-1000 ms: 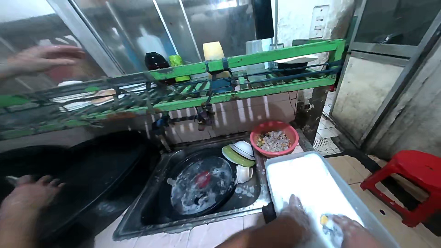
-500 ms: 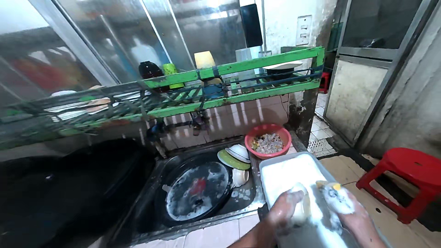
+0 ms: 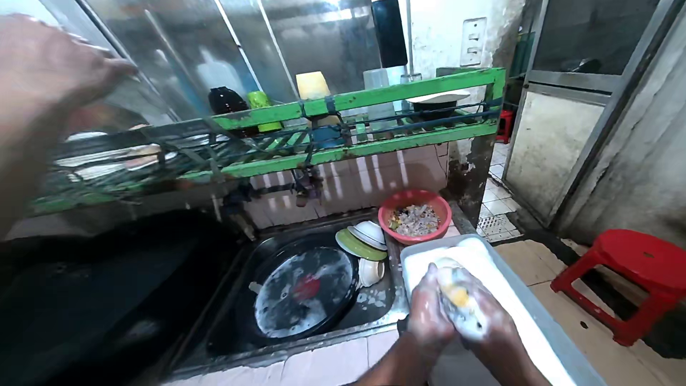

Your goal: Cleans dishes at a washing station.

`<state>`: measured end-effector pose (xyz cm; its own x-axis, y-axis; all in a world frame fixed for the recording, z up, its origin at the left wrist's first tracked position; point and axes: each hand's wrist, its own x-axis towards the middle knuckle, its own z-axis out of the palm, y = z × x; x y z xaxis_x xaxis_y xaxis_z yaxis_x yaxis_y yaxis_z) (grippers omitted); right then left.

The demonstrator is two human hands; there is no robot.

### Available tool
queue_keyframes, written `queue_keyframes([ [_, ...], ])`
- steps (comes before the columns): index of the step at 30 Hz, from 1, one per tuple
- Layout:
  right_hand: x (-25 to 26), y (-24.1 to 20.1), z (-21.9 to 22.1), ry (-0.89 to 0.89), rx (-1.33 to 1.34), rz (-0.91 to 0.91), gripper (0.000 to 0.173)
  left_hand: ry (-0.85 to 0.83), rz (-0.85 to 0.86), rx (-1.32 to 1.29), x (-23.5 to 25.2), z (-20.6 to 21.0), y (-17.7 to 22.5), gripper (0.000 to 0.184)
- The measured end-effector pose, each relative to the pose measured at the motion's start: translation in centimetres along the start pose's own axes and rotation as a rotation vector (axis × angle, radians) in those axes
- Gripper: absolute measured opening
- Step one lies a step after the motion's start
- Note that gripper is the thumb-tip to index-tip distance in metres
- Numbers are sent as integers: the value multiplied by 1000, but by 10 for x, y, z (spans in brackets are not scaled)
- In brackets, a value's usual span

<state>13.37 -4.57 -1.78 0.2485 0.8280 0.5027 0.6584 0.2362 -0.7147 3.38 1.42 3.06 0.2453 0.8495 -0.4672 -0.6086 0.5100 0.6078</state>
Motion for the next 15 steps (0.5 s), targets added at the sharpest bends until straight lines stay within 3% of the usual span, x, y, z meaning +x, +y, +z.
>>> queue_keyframes([
  [1, -2, 4, 2, 12, 22, -13, 53, -29, -27, -68, 1, -3, 6, 43],
  [4, 21, 7, -13, 41, 21, 292, 61, -117, -20, -149, -2, -6, 5, 43],
  [6, 28, -2, -13, 34, -39, 283, 57, -145, 90, 8, -6, -7, -7, 42],
  [9, 24, -12, -3, 35, -22, 98, 55, -174, 308, 438, -18, -12, -18, 43],
  [13, 59, 14, -28, 48, 283, 495, 46, -266, 287, 581, -32, -16, -11, 41],
  [15, 72, 9, -46, 106, 281, 509, 45, -357, 237, 632, -25, -21, -6, 44],
])
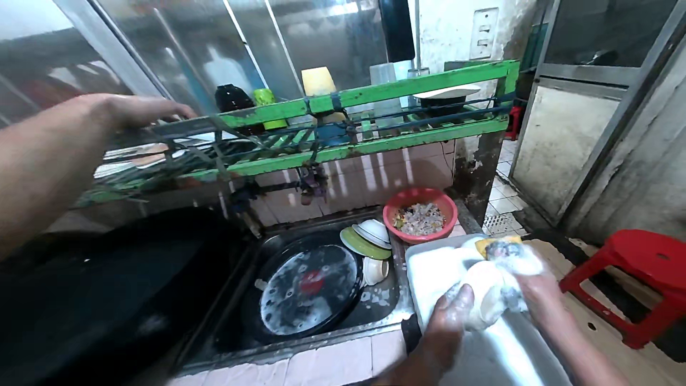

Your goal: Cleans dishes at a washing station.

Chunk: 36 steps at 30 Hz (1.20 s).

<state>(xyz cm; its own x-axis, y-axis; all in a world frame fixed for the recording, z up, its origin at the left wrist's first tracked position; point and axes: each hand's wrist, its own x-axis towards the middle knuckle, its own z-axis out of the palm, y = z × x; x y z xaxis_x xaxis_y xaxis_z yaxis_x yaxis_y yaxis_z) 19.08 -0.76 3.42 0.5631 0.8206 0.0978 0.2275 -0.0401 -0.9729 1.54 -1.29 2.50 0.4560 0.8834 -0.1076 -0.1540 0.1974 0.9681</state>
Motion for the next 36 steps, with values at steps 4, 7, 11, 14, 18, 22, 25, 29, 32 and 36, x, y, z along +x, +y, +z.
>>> queue_keyframes([
  [4, -9, -26, -4, 9, -207, -125, 53, -144, -325, -369, 29, -15, -9, 70],
  [7, -28, -13, 12, -239, -217, 52, 56, 113, -386, -672, 42, -8, -7, 58],
  [11, -68, 29, 35, -297, -315, -325, 41, 142, -162, -523, 43, -6, -5, 34],
  [14, -65, 39, 7, -301, -557, -483, 47, 155, -241, -635, 42, -12, 10, 32],
  [18, -34, 29, 10, -248, -698, -472, 41, 12, -245, -601, 39, -2, -3, 41],
  [22, -54, 34, 28, -278, -493, -689, 32, 17, -226, -664, 50, -11, -2, 39],
  [25, -47, 31, 9, -407, -609, -608, 39, 110, -295, -686, 52, -25, 10, 39],
  [29, -24, 28, 24, -299, -694, -646, 33, -19, -236, -657, 50, -21, -6, 40],
  [32, -42, 39, 60, -202, -389, -915, 25, 46, -148, -447, 50, -37, -2, 38],
  [36, -60, 39, 35, -495, -559, -780, 24, 318, -38, -451, 53, -89, 19, 34],
])
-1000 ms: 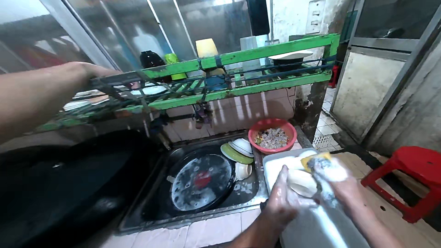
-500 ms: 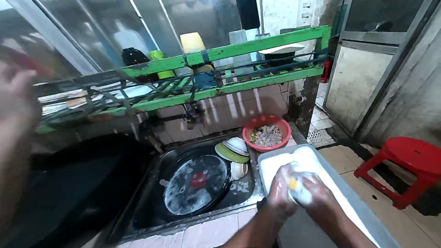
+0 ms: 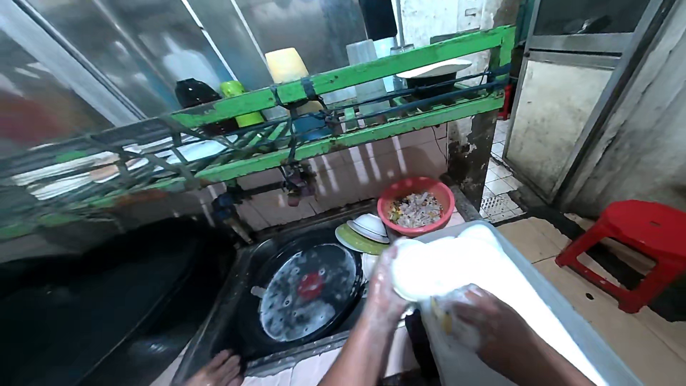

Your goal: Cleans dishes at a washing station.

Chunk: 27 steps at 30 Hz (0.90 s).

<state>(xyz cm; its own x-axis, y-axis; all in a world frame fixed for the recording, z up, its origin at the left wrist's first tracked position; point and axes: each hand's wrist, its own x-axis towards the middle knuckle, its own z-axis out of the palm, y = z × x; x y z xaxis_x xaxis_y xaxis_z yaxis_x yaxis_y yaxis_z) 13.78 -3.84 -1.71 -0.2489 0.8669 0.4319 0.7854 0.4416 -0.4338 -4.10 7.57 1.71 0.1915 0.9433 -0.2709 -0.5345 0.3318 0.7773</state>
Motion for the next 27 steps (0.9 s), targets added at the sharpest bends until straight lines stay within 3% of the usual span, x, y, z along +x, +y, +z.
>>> queue_keyframes([
  [2, -22, 6, -25, -189, 31, 245, 31, 123, 179, 86, 20, -42, 23, 34],
  [4, -39, 18, -46, -281, -18, 413, 36, 314, 334, 377, 40, -95, 39, 38],
  [6, -56, 31, -52, -352, -95, 505, 41, 451, 358, 662, 55, -141, 47, 43],
  [8, -64, 37, -52, -388, -114, 569, 41, 463, 319, 866, 63, -153, 49, 46],
  [12, -60, 34, -50, -462, -100, 613, 42, 66, 319, 1278, 36, -53, 20, 43],
  [14, -59, 39, -45, -529, -88, 659, 47, -340, 204, 1582, 9, 1, -14, 43],
  [16, -63, 44, -37, -550, -88, 701, 45, -837, 159, 1806, -21, 27, -46, 48],
  [17, -64, 45, -34, -560, -84, 734, 44, -980, 110, 1942, -33, 34, -60, 55],
  [19, -62, 41, -38, -583, -50, 797, 43, -980, -164, 2154, -46, 45, -79, 71],
  [20, -60, 39, -40, -585, -34, 809, 44, -939, -244, 2194, -48, 48, -85, 66],
  [23, -61, 46, -38, -519, 6, 764, 49, -947, -250, 2207, -45, 47, -90, 41],
  [25, -56, 47, -41, -439, 31, 754, 52, -951, -204, 2094, -36, 44, -89, 35],
  [27, -46, 41, -53, -334, 94, 827, 56, -859, -310, 1861, -24, 48, -84, 40],
])
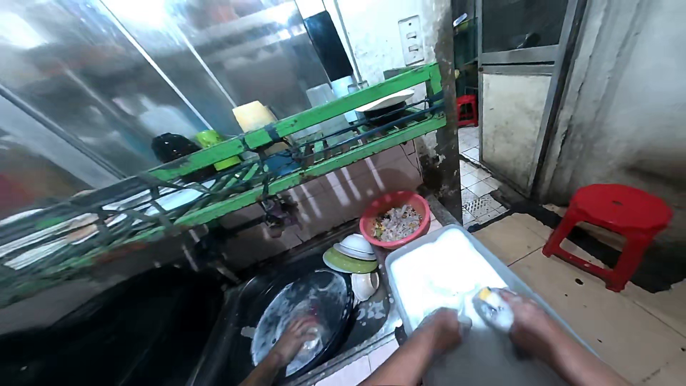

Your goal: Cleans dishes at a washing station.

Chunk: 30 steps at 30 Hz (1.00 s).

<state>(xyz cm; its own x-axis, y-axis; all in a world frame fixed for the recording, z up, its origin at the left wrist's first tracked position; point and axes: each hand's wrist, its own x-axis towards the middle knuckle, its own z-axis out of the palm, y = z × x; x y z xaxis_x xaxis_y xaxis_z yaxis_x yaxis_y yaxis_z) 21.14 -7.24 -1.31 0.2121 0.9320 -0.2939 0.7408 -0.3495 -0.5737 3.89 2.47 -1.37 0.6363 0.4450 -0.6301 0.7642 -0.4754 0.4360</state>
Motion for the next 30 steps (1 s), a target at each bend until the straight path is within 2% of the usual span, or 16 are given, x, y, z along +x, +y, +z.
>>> queue_keyframes([
  [2, 1, -6, -8, 139, 166, 91, 57, 85, -52, -408, -4, -5, 2, 43],
  [4, -3, -9, -2, 354, 340, 65, 58, 186, -38, -816, -14, -1, 8, 39],
  [5, -8, -15, 8, 469, 370, -21, 55, 224, 50, -959, -20, 4, 10, 37],
  [7, -14, -30, 33, 694, 359, -366, 47, 338, 389, -1058, -33, 21, 15, 31],
  [8, -14, -35, 37, 706, 335, -468, 50, 401, 504, -970, -41, 27, 17, 30],
  [9, -12, -37, 30, 629, 338, -449, 52, 483, 564, -835, -46, 31, 17, 31],
  [12, 19, -38, -19, 232, 493, -40, 45, 599, 611, -567, -51, 38, 15, 38],
  [14, 27, -42, -26, 162, 533, 62, 45, 606, 552, -649, -50, 40, 17, 36],
  [16, 8, -57, -11, 255, 406, -75, 50, 597, 467, -761, -47, 33, 14, 35],
  [18, -8, -71, 15, 399, 243, -344, 53, 656, 431, -590, -54, 23, 8, 35],
  [20, -2, -71, 12, 340, 327, -338, 55, 654, 447, -496, -56, 20, 3, 34],
  [22, 23, -59, -16, 177, 561, -99, 43, 573, 442, -721, -53, 21, 4, 35],
  [24, 37, -51, -27, 153, 703, 40, 43, 534, 399, -1100, -54, 20, 14, 36],
  [26, 24, -60, -16, 314, 659, -30, 49, 625, 368, -1403, -48, 15, 17, 34],
  [28, 7, -75, 12, 530, 513, -160, 55, 740, 271, -1525, -41, 6, 17, 34],
  [30, 6, -76, 31, 632, 584, -201, 56, 739, 292, -1588, -41, 4, 18, 34],
])
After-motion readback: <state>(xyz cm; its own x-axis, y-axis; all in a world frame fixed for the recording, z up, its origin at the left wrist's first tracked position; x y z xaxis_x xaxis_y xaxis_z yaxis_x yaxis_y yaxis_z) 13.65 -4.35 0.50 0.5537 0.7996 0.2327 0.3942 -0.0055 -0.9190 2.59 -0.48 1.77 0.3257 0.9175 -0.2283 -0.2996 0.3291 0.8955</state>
